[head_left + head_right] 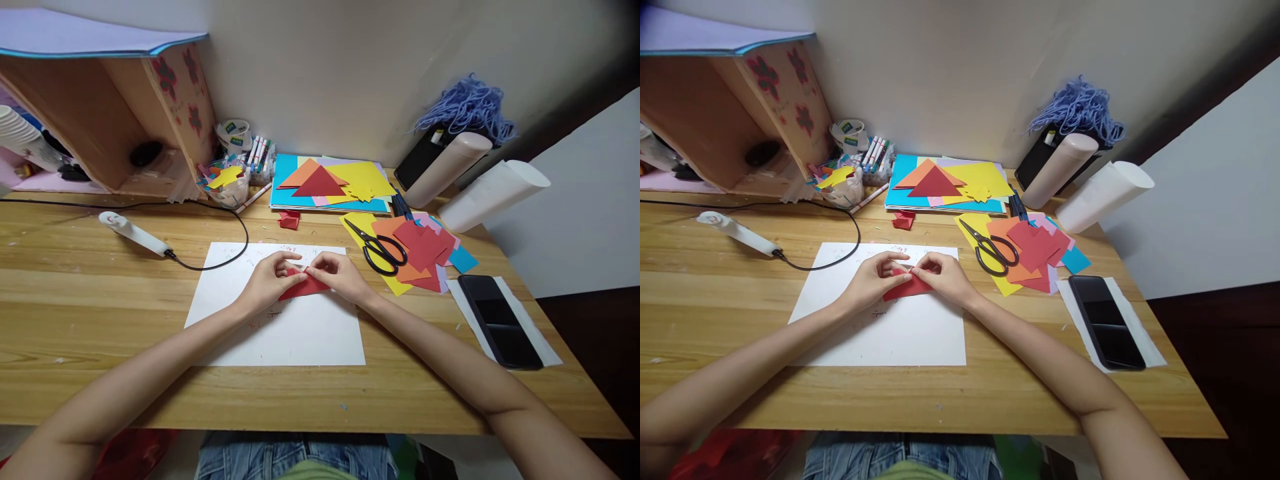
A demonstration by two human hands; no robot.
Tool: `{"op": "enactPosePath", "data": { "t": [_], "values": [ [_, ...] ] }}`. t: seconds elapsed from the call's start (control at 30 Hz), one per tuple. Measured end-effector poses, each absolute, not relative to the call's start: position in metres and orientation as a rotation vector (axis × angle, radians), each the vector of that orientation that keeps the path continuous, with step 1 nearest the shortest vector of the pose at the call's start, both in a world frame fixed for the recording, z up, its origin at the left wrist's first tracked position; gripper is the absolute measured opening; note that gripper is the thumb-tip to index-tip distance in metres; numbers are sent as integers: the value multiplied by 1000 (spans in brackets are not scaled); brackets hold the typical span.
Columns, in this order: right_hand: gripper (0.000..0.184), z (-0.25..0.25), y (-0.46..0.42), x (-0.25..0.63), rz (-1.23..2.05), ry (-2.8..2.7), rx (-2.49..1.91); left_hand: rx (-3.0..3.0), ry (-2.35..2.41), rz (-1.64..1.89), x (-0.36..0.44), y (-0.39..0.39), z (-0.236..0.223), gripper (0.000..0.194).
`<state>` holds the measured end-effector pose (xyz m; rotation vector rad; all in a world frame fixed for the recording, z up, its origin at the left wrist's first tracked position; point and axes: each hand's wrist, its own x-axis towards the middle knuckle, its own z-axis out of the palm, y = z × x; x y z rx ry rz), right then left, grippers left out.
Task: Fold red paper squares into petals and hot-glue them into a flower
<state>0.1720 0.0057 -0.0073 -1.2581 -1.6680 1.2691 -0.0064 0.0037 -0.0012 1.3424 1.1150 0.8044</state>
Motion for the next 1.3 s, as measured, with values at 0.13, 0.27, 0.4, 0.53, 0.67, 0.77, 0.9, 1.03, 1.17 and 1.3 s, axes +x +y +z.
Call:
{"op": "enactPosePath", "data": {
  "t": [0.13, 0.27, 0.4, 0.53, 0.67, 0.77, 0.9, 1.03, 1.17, 1.3],
  "values": [
    [22, -5, 7, 172, 1268, -1629, -1268, 1309, 1156, 882, -8, 3, -2, 38],
    [23, -4, 7, 171, 1319, -1661, -1248, 1293, 1140, 897, -8, 4, -3, 38],
    [23, -6, 7, 172, 1353, -1655, -1234, 1252, 1114, 872, -8, 6, -3, 38],
    [21, -7, 8, 171, 1370, -1615, -1238, 1218, 1106, 870, -8, 6, -4, 38],
    [17, -7, 7, 169, 1322, -1611, -1261, 1227, 1102, 869, -8, 6, -5, 36],
    [15, -6, 7, 170, 1295, -1607, -1275, 1219, 1096, 822, -11, 9, -3, 28],
    [16, -5, 10, 173, 1335, -1611, -1292, 1100, 1052, 684, -15, 15, 1, 31],
    [15, -5, 11, 175, 1350, -1622, -1285, 1063, 1060, 615, -17, 18, 4, 32],
    [14, -5, 11, 174, 1350, -1630, -1280, 1086, 1059, 597, -17, 18, 6, 33],
    [14, -6, 11, 174, 1335, -1647, -1283, 1216, 1125, 606, -16, 16, 10, 31]
  ]
}}
